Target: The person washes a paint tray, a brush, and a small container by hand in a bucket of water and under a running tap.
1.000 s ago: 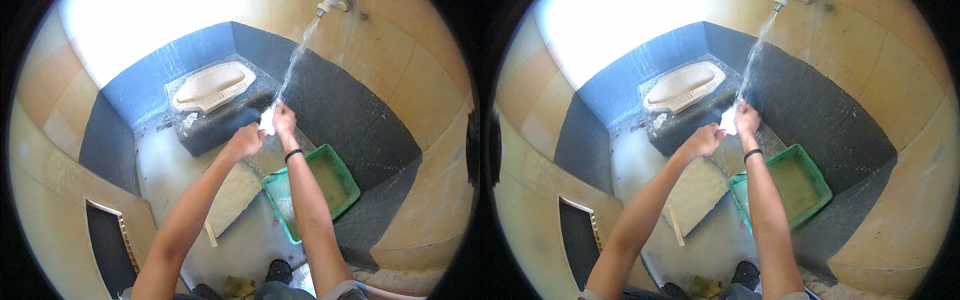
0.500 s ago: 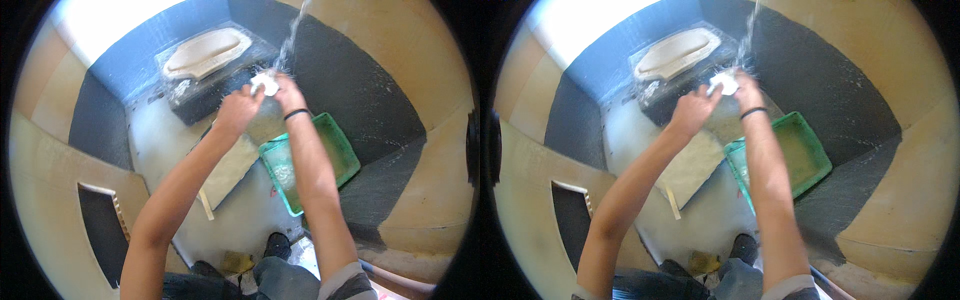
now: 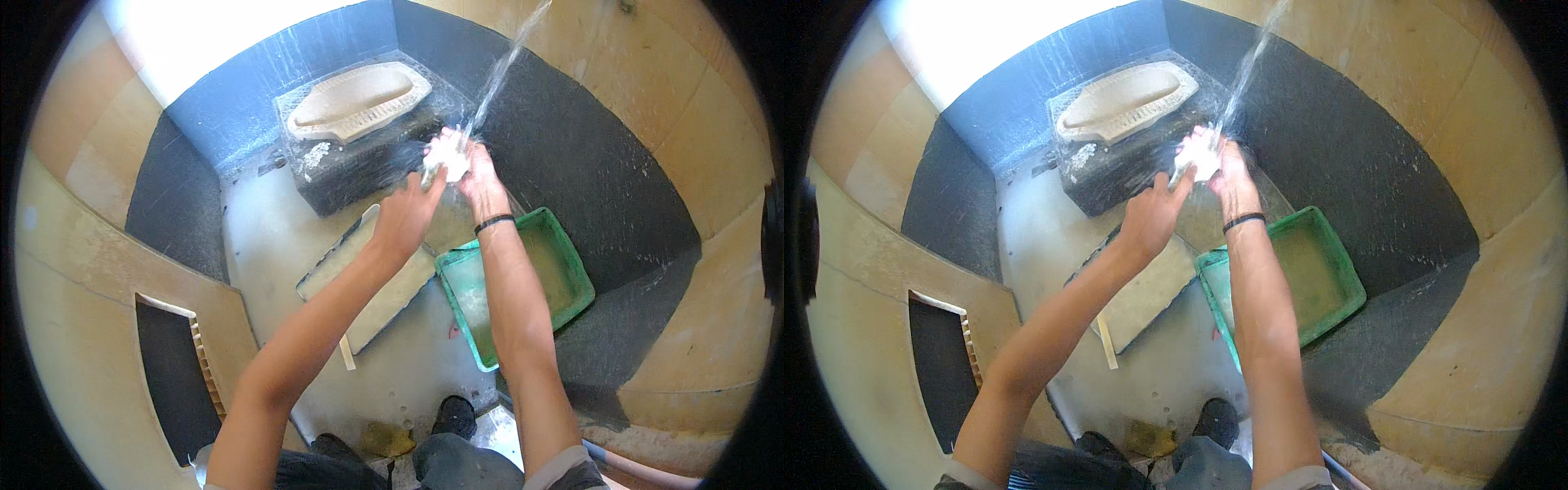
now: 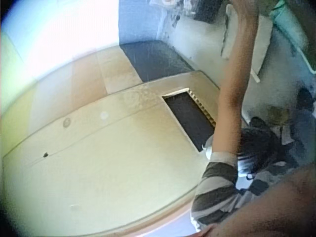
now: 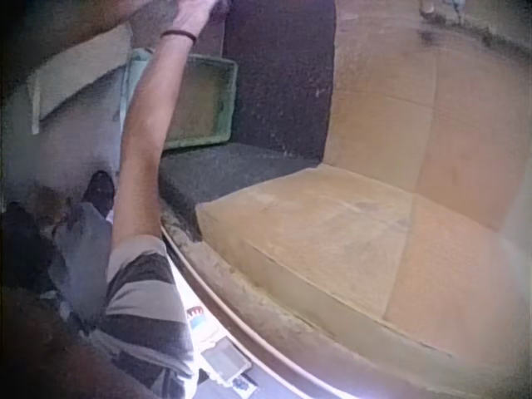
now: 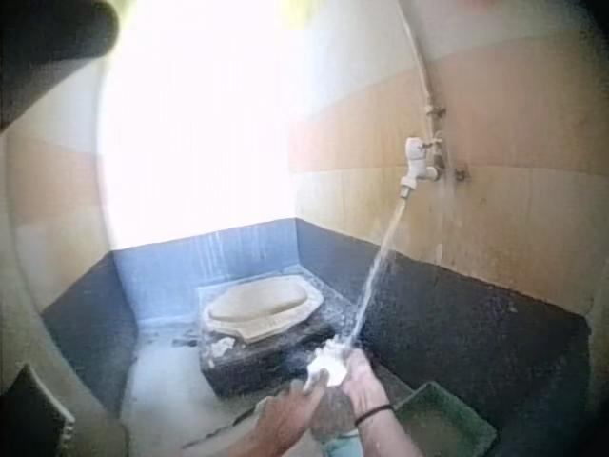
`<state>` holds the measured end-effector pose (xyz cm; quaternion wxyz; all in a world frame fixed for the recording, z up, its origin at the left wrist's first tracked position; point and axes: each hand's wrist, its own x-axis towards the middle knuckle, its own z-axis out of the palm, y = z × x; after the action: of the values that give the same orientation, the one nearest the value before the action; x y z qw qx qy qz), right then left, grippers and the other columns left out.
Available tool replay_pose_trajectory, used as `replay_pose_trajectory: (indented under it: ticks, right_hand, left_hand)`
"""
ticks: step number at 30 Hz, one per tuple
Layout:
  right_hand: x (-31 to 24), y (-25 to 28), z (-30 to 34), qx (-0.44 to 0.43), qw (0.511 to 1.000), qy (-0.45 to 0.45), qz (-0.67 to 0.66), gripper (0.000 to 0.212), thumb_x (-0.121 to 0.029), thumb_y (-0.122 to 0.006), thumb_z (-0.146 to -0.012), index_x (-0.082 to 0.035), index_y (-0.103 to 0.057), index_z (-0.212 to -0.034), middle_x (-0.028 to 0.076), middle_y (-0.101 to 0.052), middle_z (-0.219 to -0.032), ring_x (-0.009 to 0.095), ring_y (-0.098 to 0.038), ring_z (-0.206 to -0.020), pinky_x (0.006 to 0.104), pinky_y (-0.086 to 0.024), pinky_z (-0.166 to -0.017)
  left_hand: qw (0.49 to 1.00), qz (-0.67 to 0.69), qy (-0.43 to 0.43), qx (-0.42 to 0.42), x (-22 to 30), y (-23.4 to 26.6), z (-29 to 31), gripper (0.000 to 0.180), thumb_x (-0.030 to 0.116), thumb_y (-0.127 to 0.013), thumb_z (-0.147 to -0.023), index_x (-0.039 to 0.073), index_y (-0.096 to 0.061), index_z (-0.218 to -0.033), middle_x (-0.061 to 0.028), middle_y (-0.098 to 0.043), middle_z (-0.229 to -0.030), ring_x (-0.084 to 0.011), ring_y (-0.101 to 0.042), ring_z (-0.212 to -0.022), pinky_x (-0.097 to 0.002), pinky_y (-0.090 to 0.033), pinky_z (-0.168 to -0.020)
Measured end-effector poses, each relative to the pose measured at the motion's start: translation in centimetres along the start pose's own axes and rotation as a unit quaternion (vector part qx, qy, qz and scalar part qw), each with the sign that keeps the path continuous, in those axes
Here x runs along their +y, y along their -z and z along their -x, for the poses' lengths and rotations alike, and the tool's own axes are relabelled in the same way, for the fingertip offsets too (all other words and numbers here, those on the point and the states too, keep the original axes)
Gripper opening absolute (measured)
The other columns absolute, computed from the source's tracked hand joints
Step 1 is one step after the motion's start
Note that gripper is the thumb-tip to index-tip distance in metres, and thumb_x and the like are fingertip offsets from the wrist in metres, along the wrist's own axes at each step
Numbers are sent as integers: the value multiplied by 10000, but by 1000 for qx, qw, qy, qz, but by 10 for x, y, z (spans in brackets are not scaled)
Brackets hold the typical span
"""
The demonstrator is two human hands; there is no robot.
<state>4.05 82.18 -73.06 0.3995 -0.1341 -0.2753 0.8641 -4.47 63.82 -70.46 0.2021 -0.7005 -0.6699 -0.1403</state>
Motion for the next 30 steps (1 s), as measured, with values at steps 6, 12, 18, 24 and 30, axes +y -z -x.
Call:
replay_pose_trajectory:
  ticks: [6,12,18,24,30]
  right_hand:
    - [22,-17,16,-23,995,-84,-58,545,-472,-383,-1085,12,-590,-1224,230,-682,-1176,371,-680,-1091,505,-566,-928]
    - [30,10,-4,138,953,1,270,544,-474,-359,-1091,-20,-638,-1200,171,-733,-1033,337,-723,-907,469,-597,-840]
    - [19,-4,15,62,998,-23,19,697,-580,-255,-1077,-15,-614,-1272,178,-675,-1241,329,-633,-1170,515,-486,-1041]
    - [32,0,5,130,988,-78,4,557,-538,-749,-878,-79,-644,-1176,113,-640,-1042,279,-654,-996,446,-533,-887]
    - [9,27,-18,332,928,16,168,399,-451,-680,-941,-88,-660,-1105,94,-673,-1024,254,-674,-850,494,-565,-756]
  left_hand:
    - [997,-54,39,-37,-28,-10,26,719,40,-591,-876,217,-385,-1541,-137,-534,-952,-306,-678,-702,-417,-587,-536]
    - [995,-104,-7,-12,-23,-13,24,739,60,-625,-860,249,-396,-1537,-114,-518,-941,-243,-659,-714,-352,-589,-512]
    - [998,-39,16,-43,-11,-15,22,749,46,-622,-853,199,-379,-1545,-133,-526,-945,-319,-665,-751,-418,-601,-596]
    - [951,292,72,70,-15,-49,9,426,127,-571,-969,44,-480,-1377,-228,-625,-922,-467,-648,-827,-532,-542,-750]
    - [771,558,238,-191,-11,-14,-7,339,340,-505,-1066,35,-580,-1192,-81,-623,-788,-202,-595,-519,-356,-497,-476]
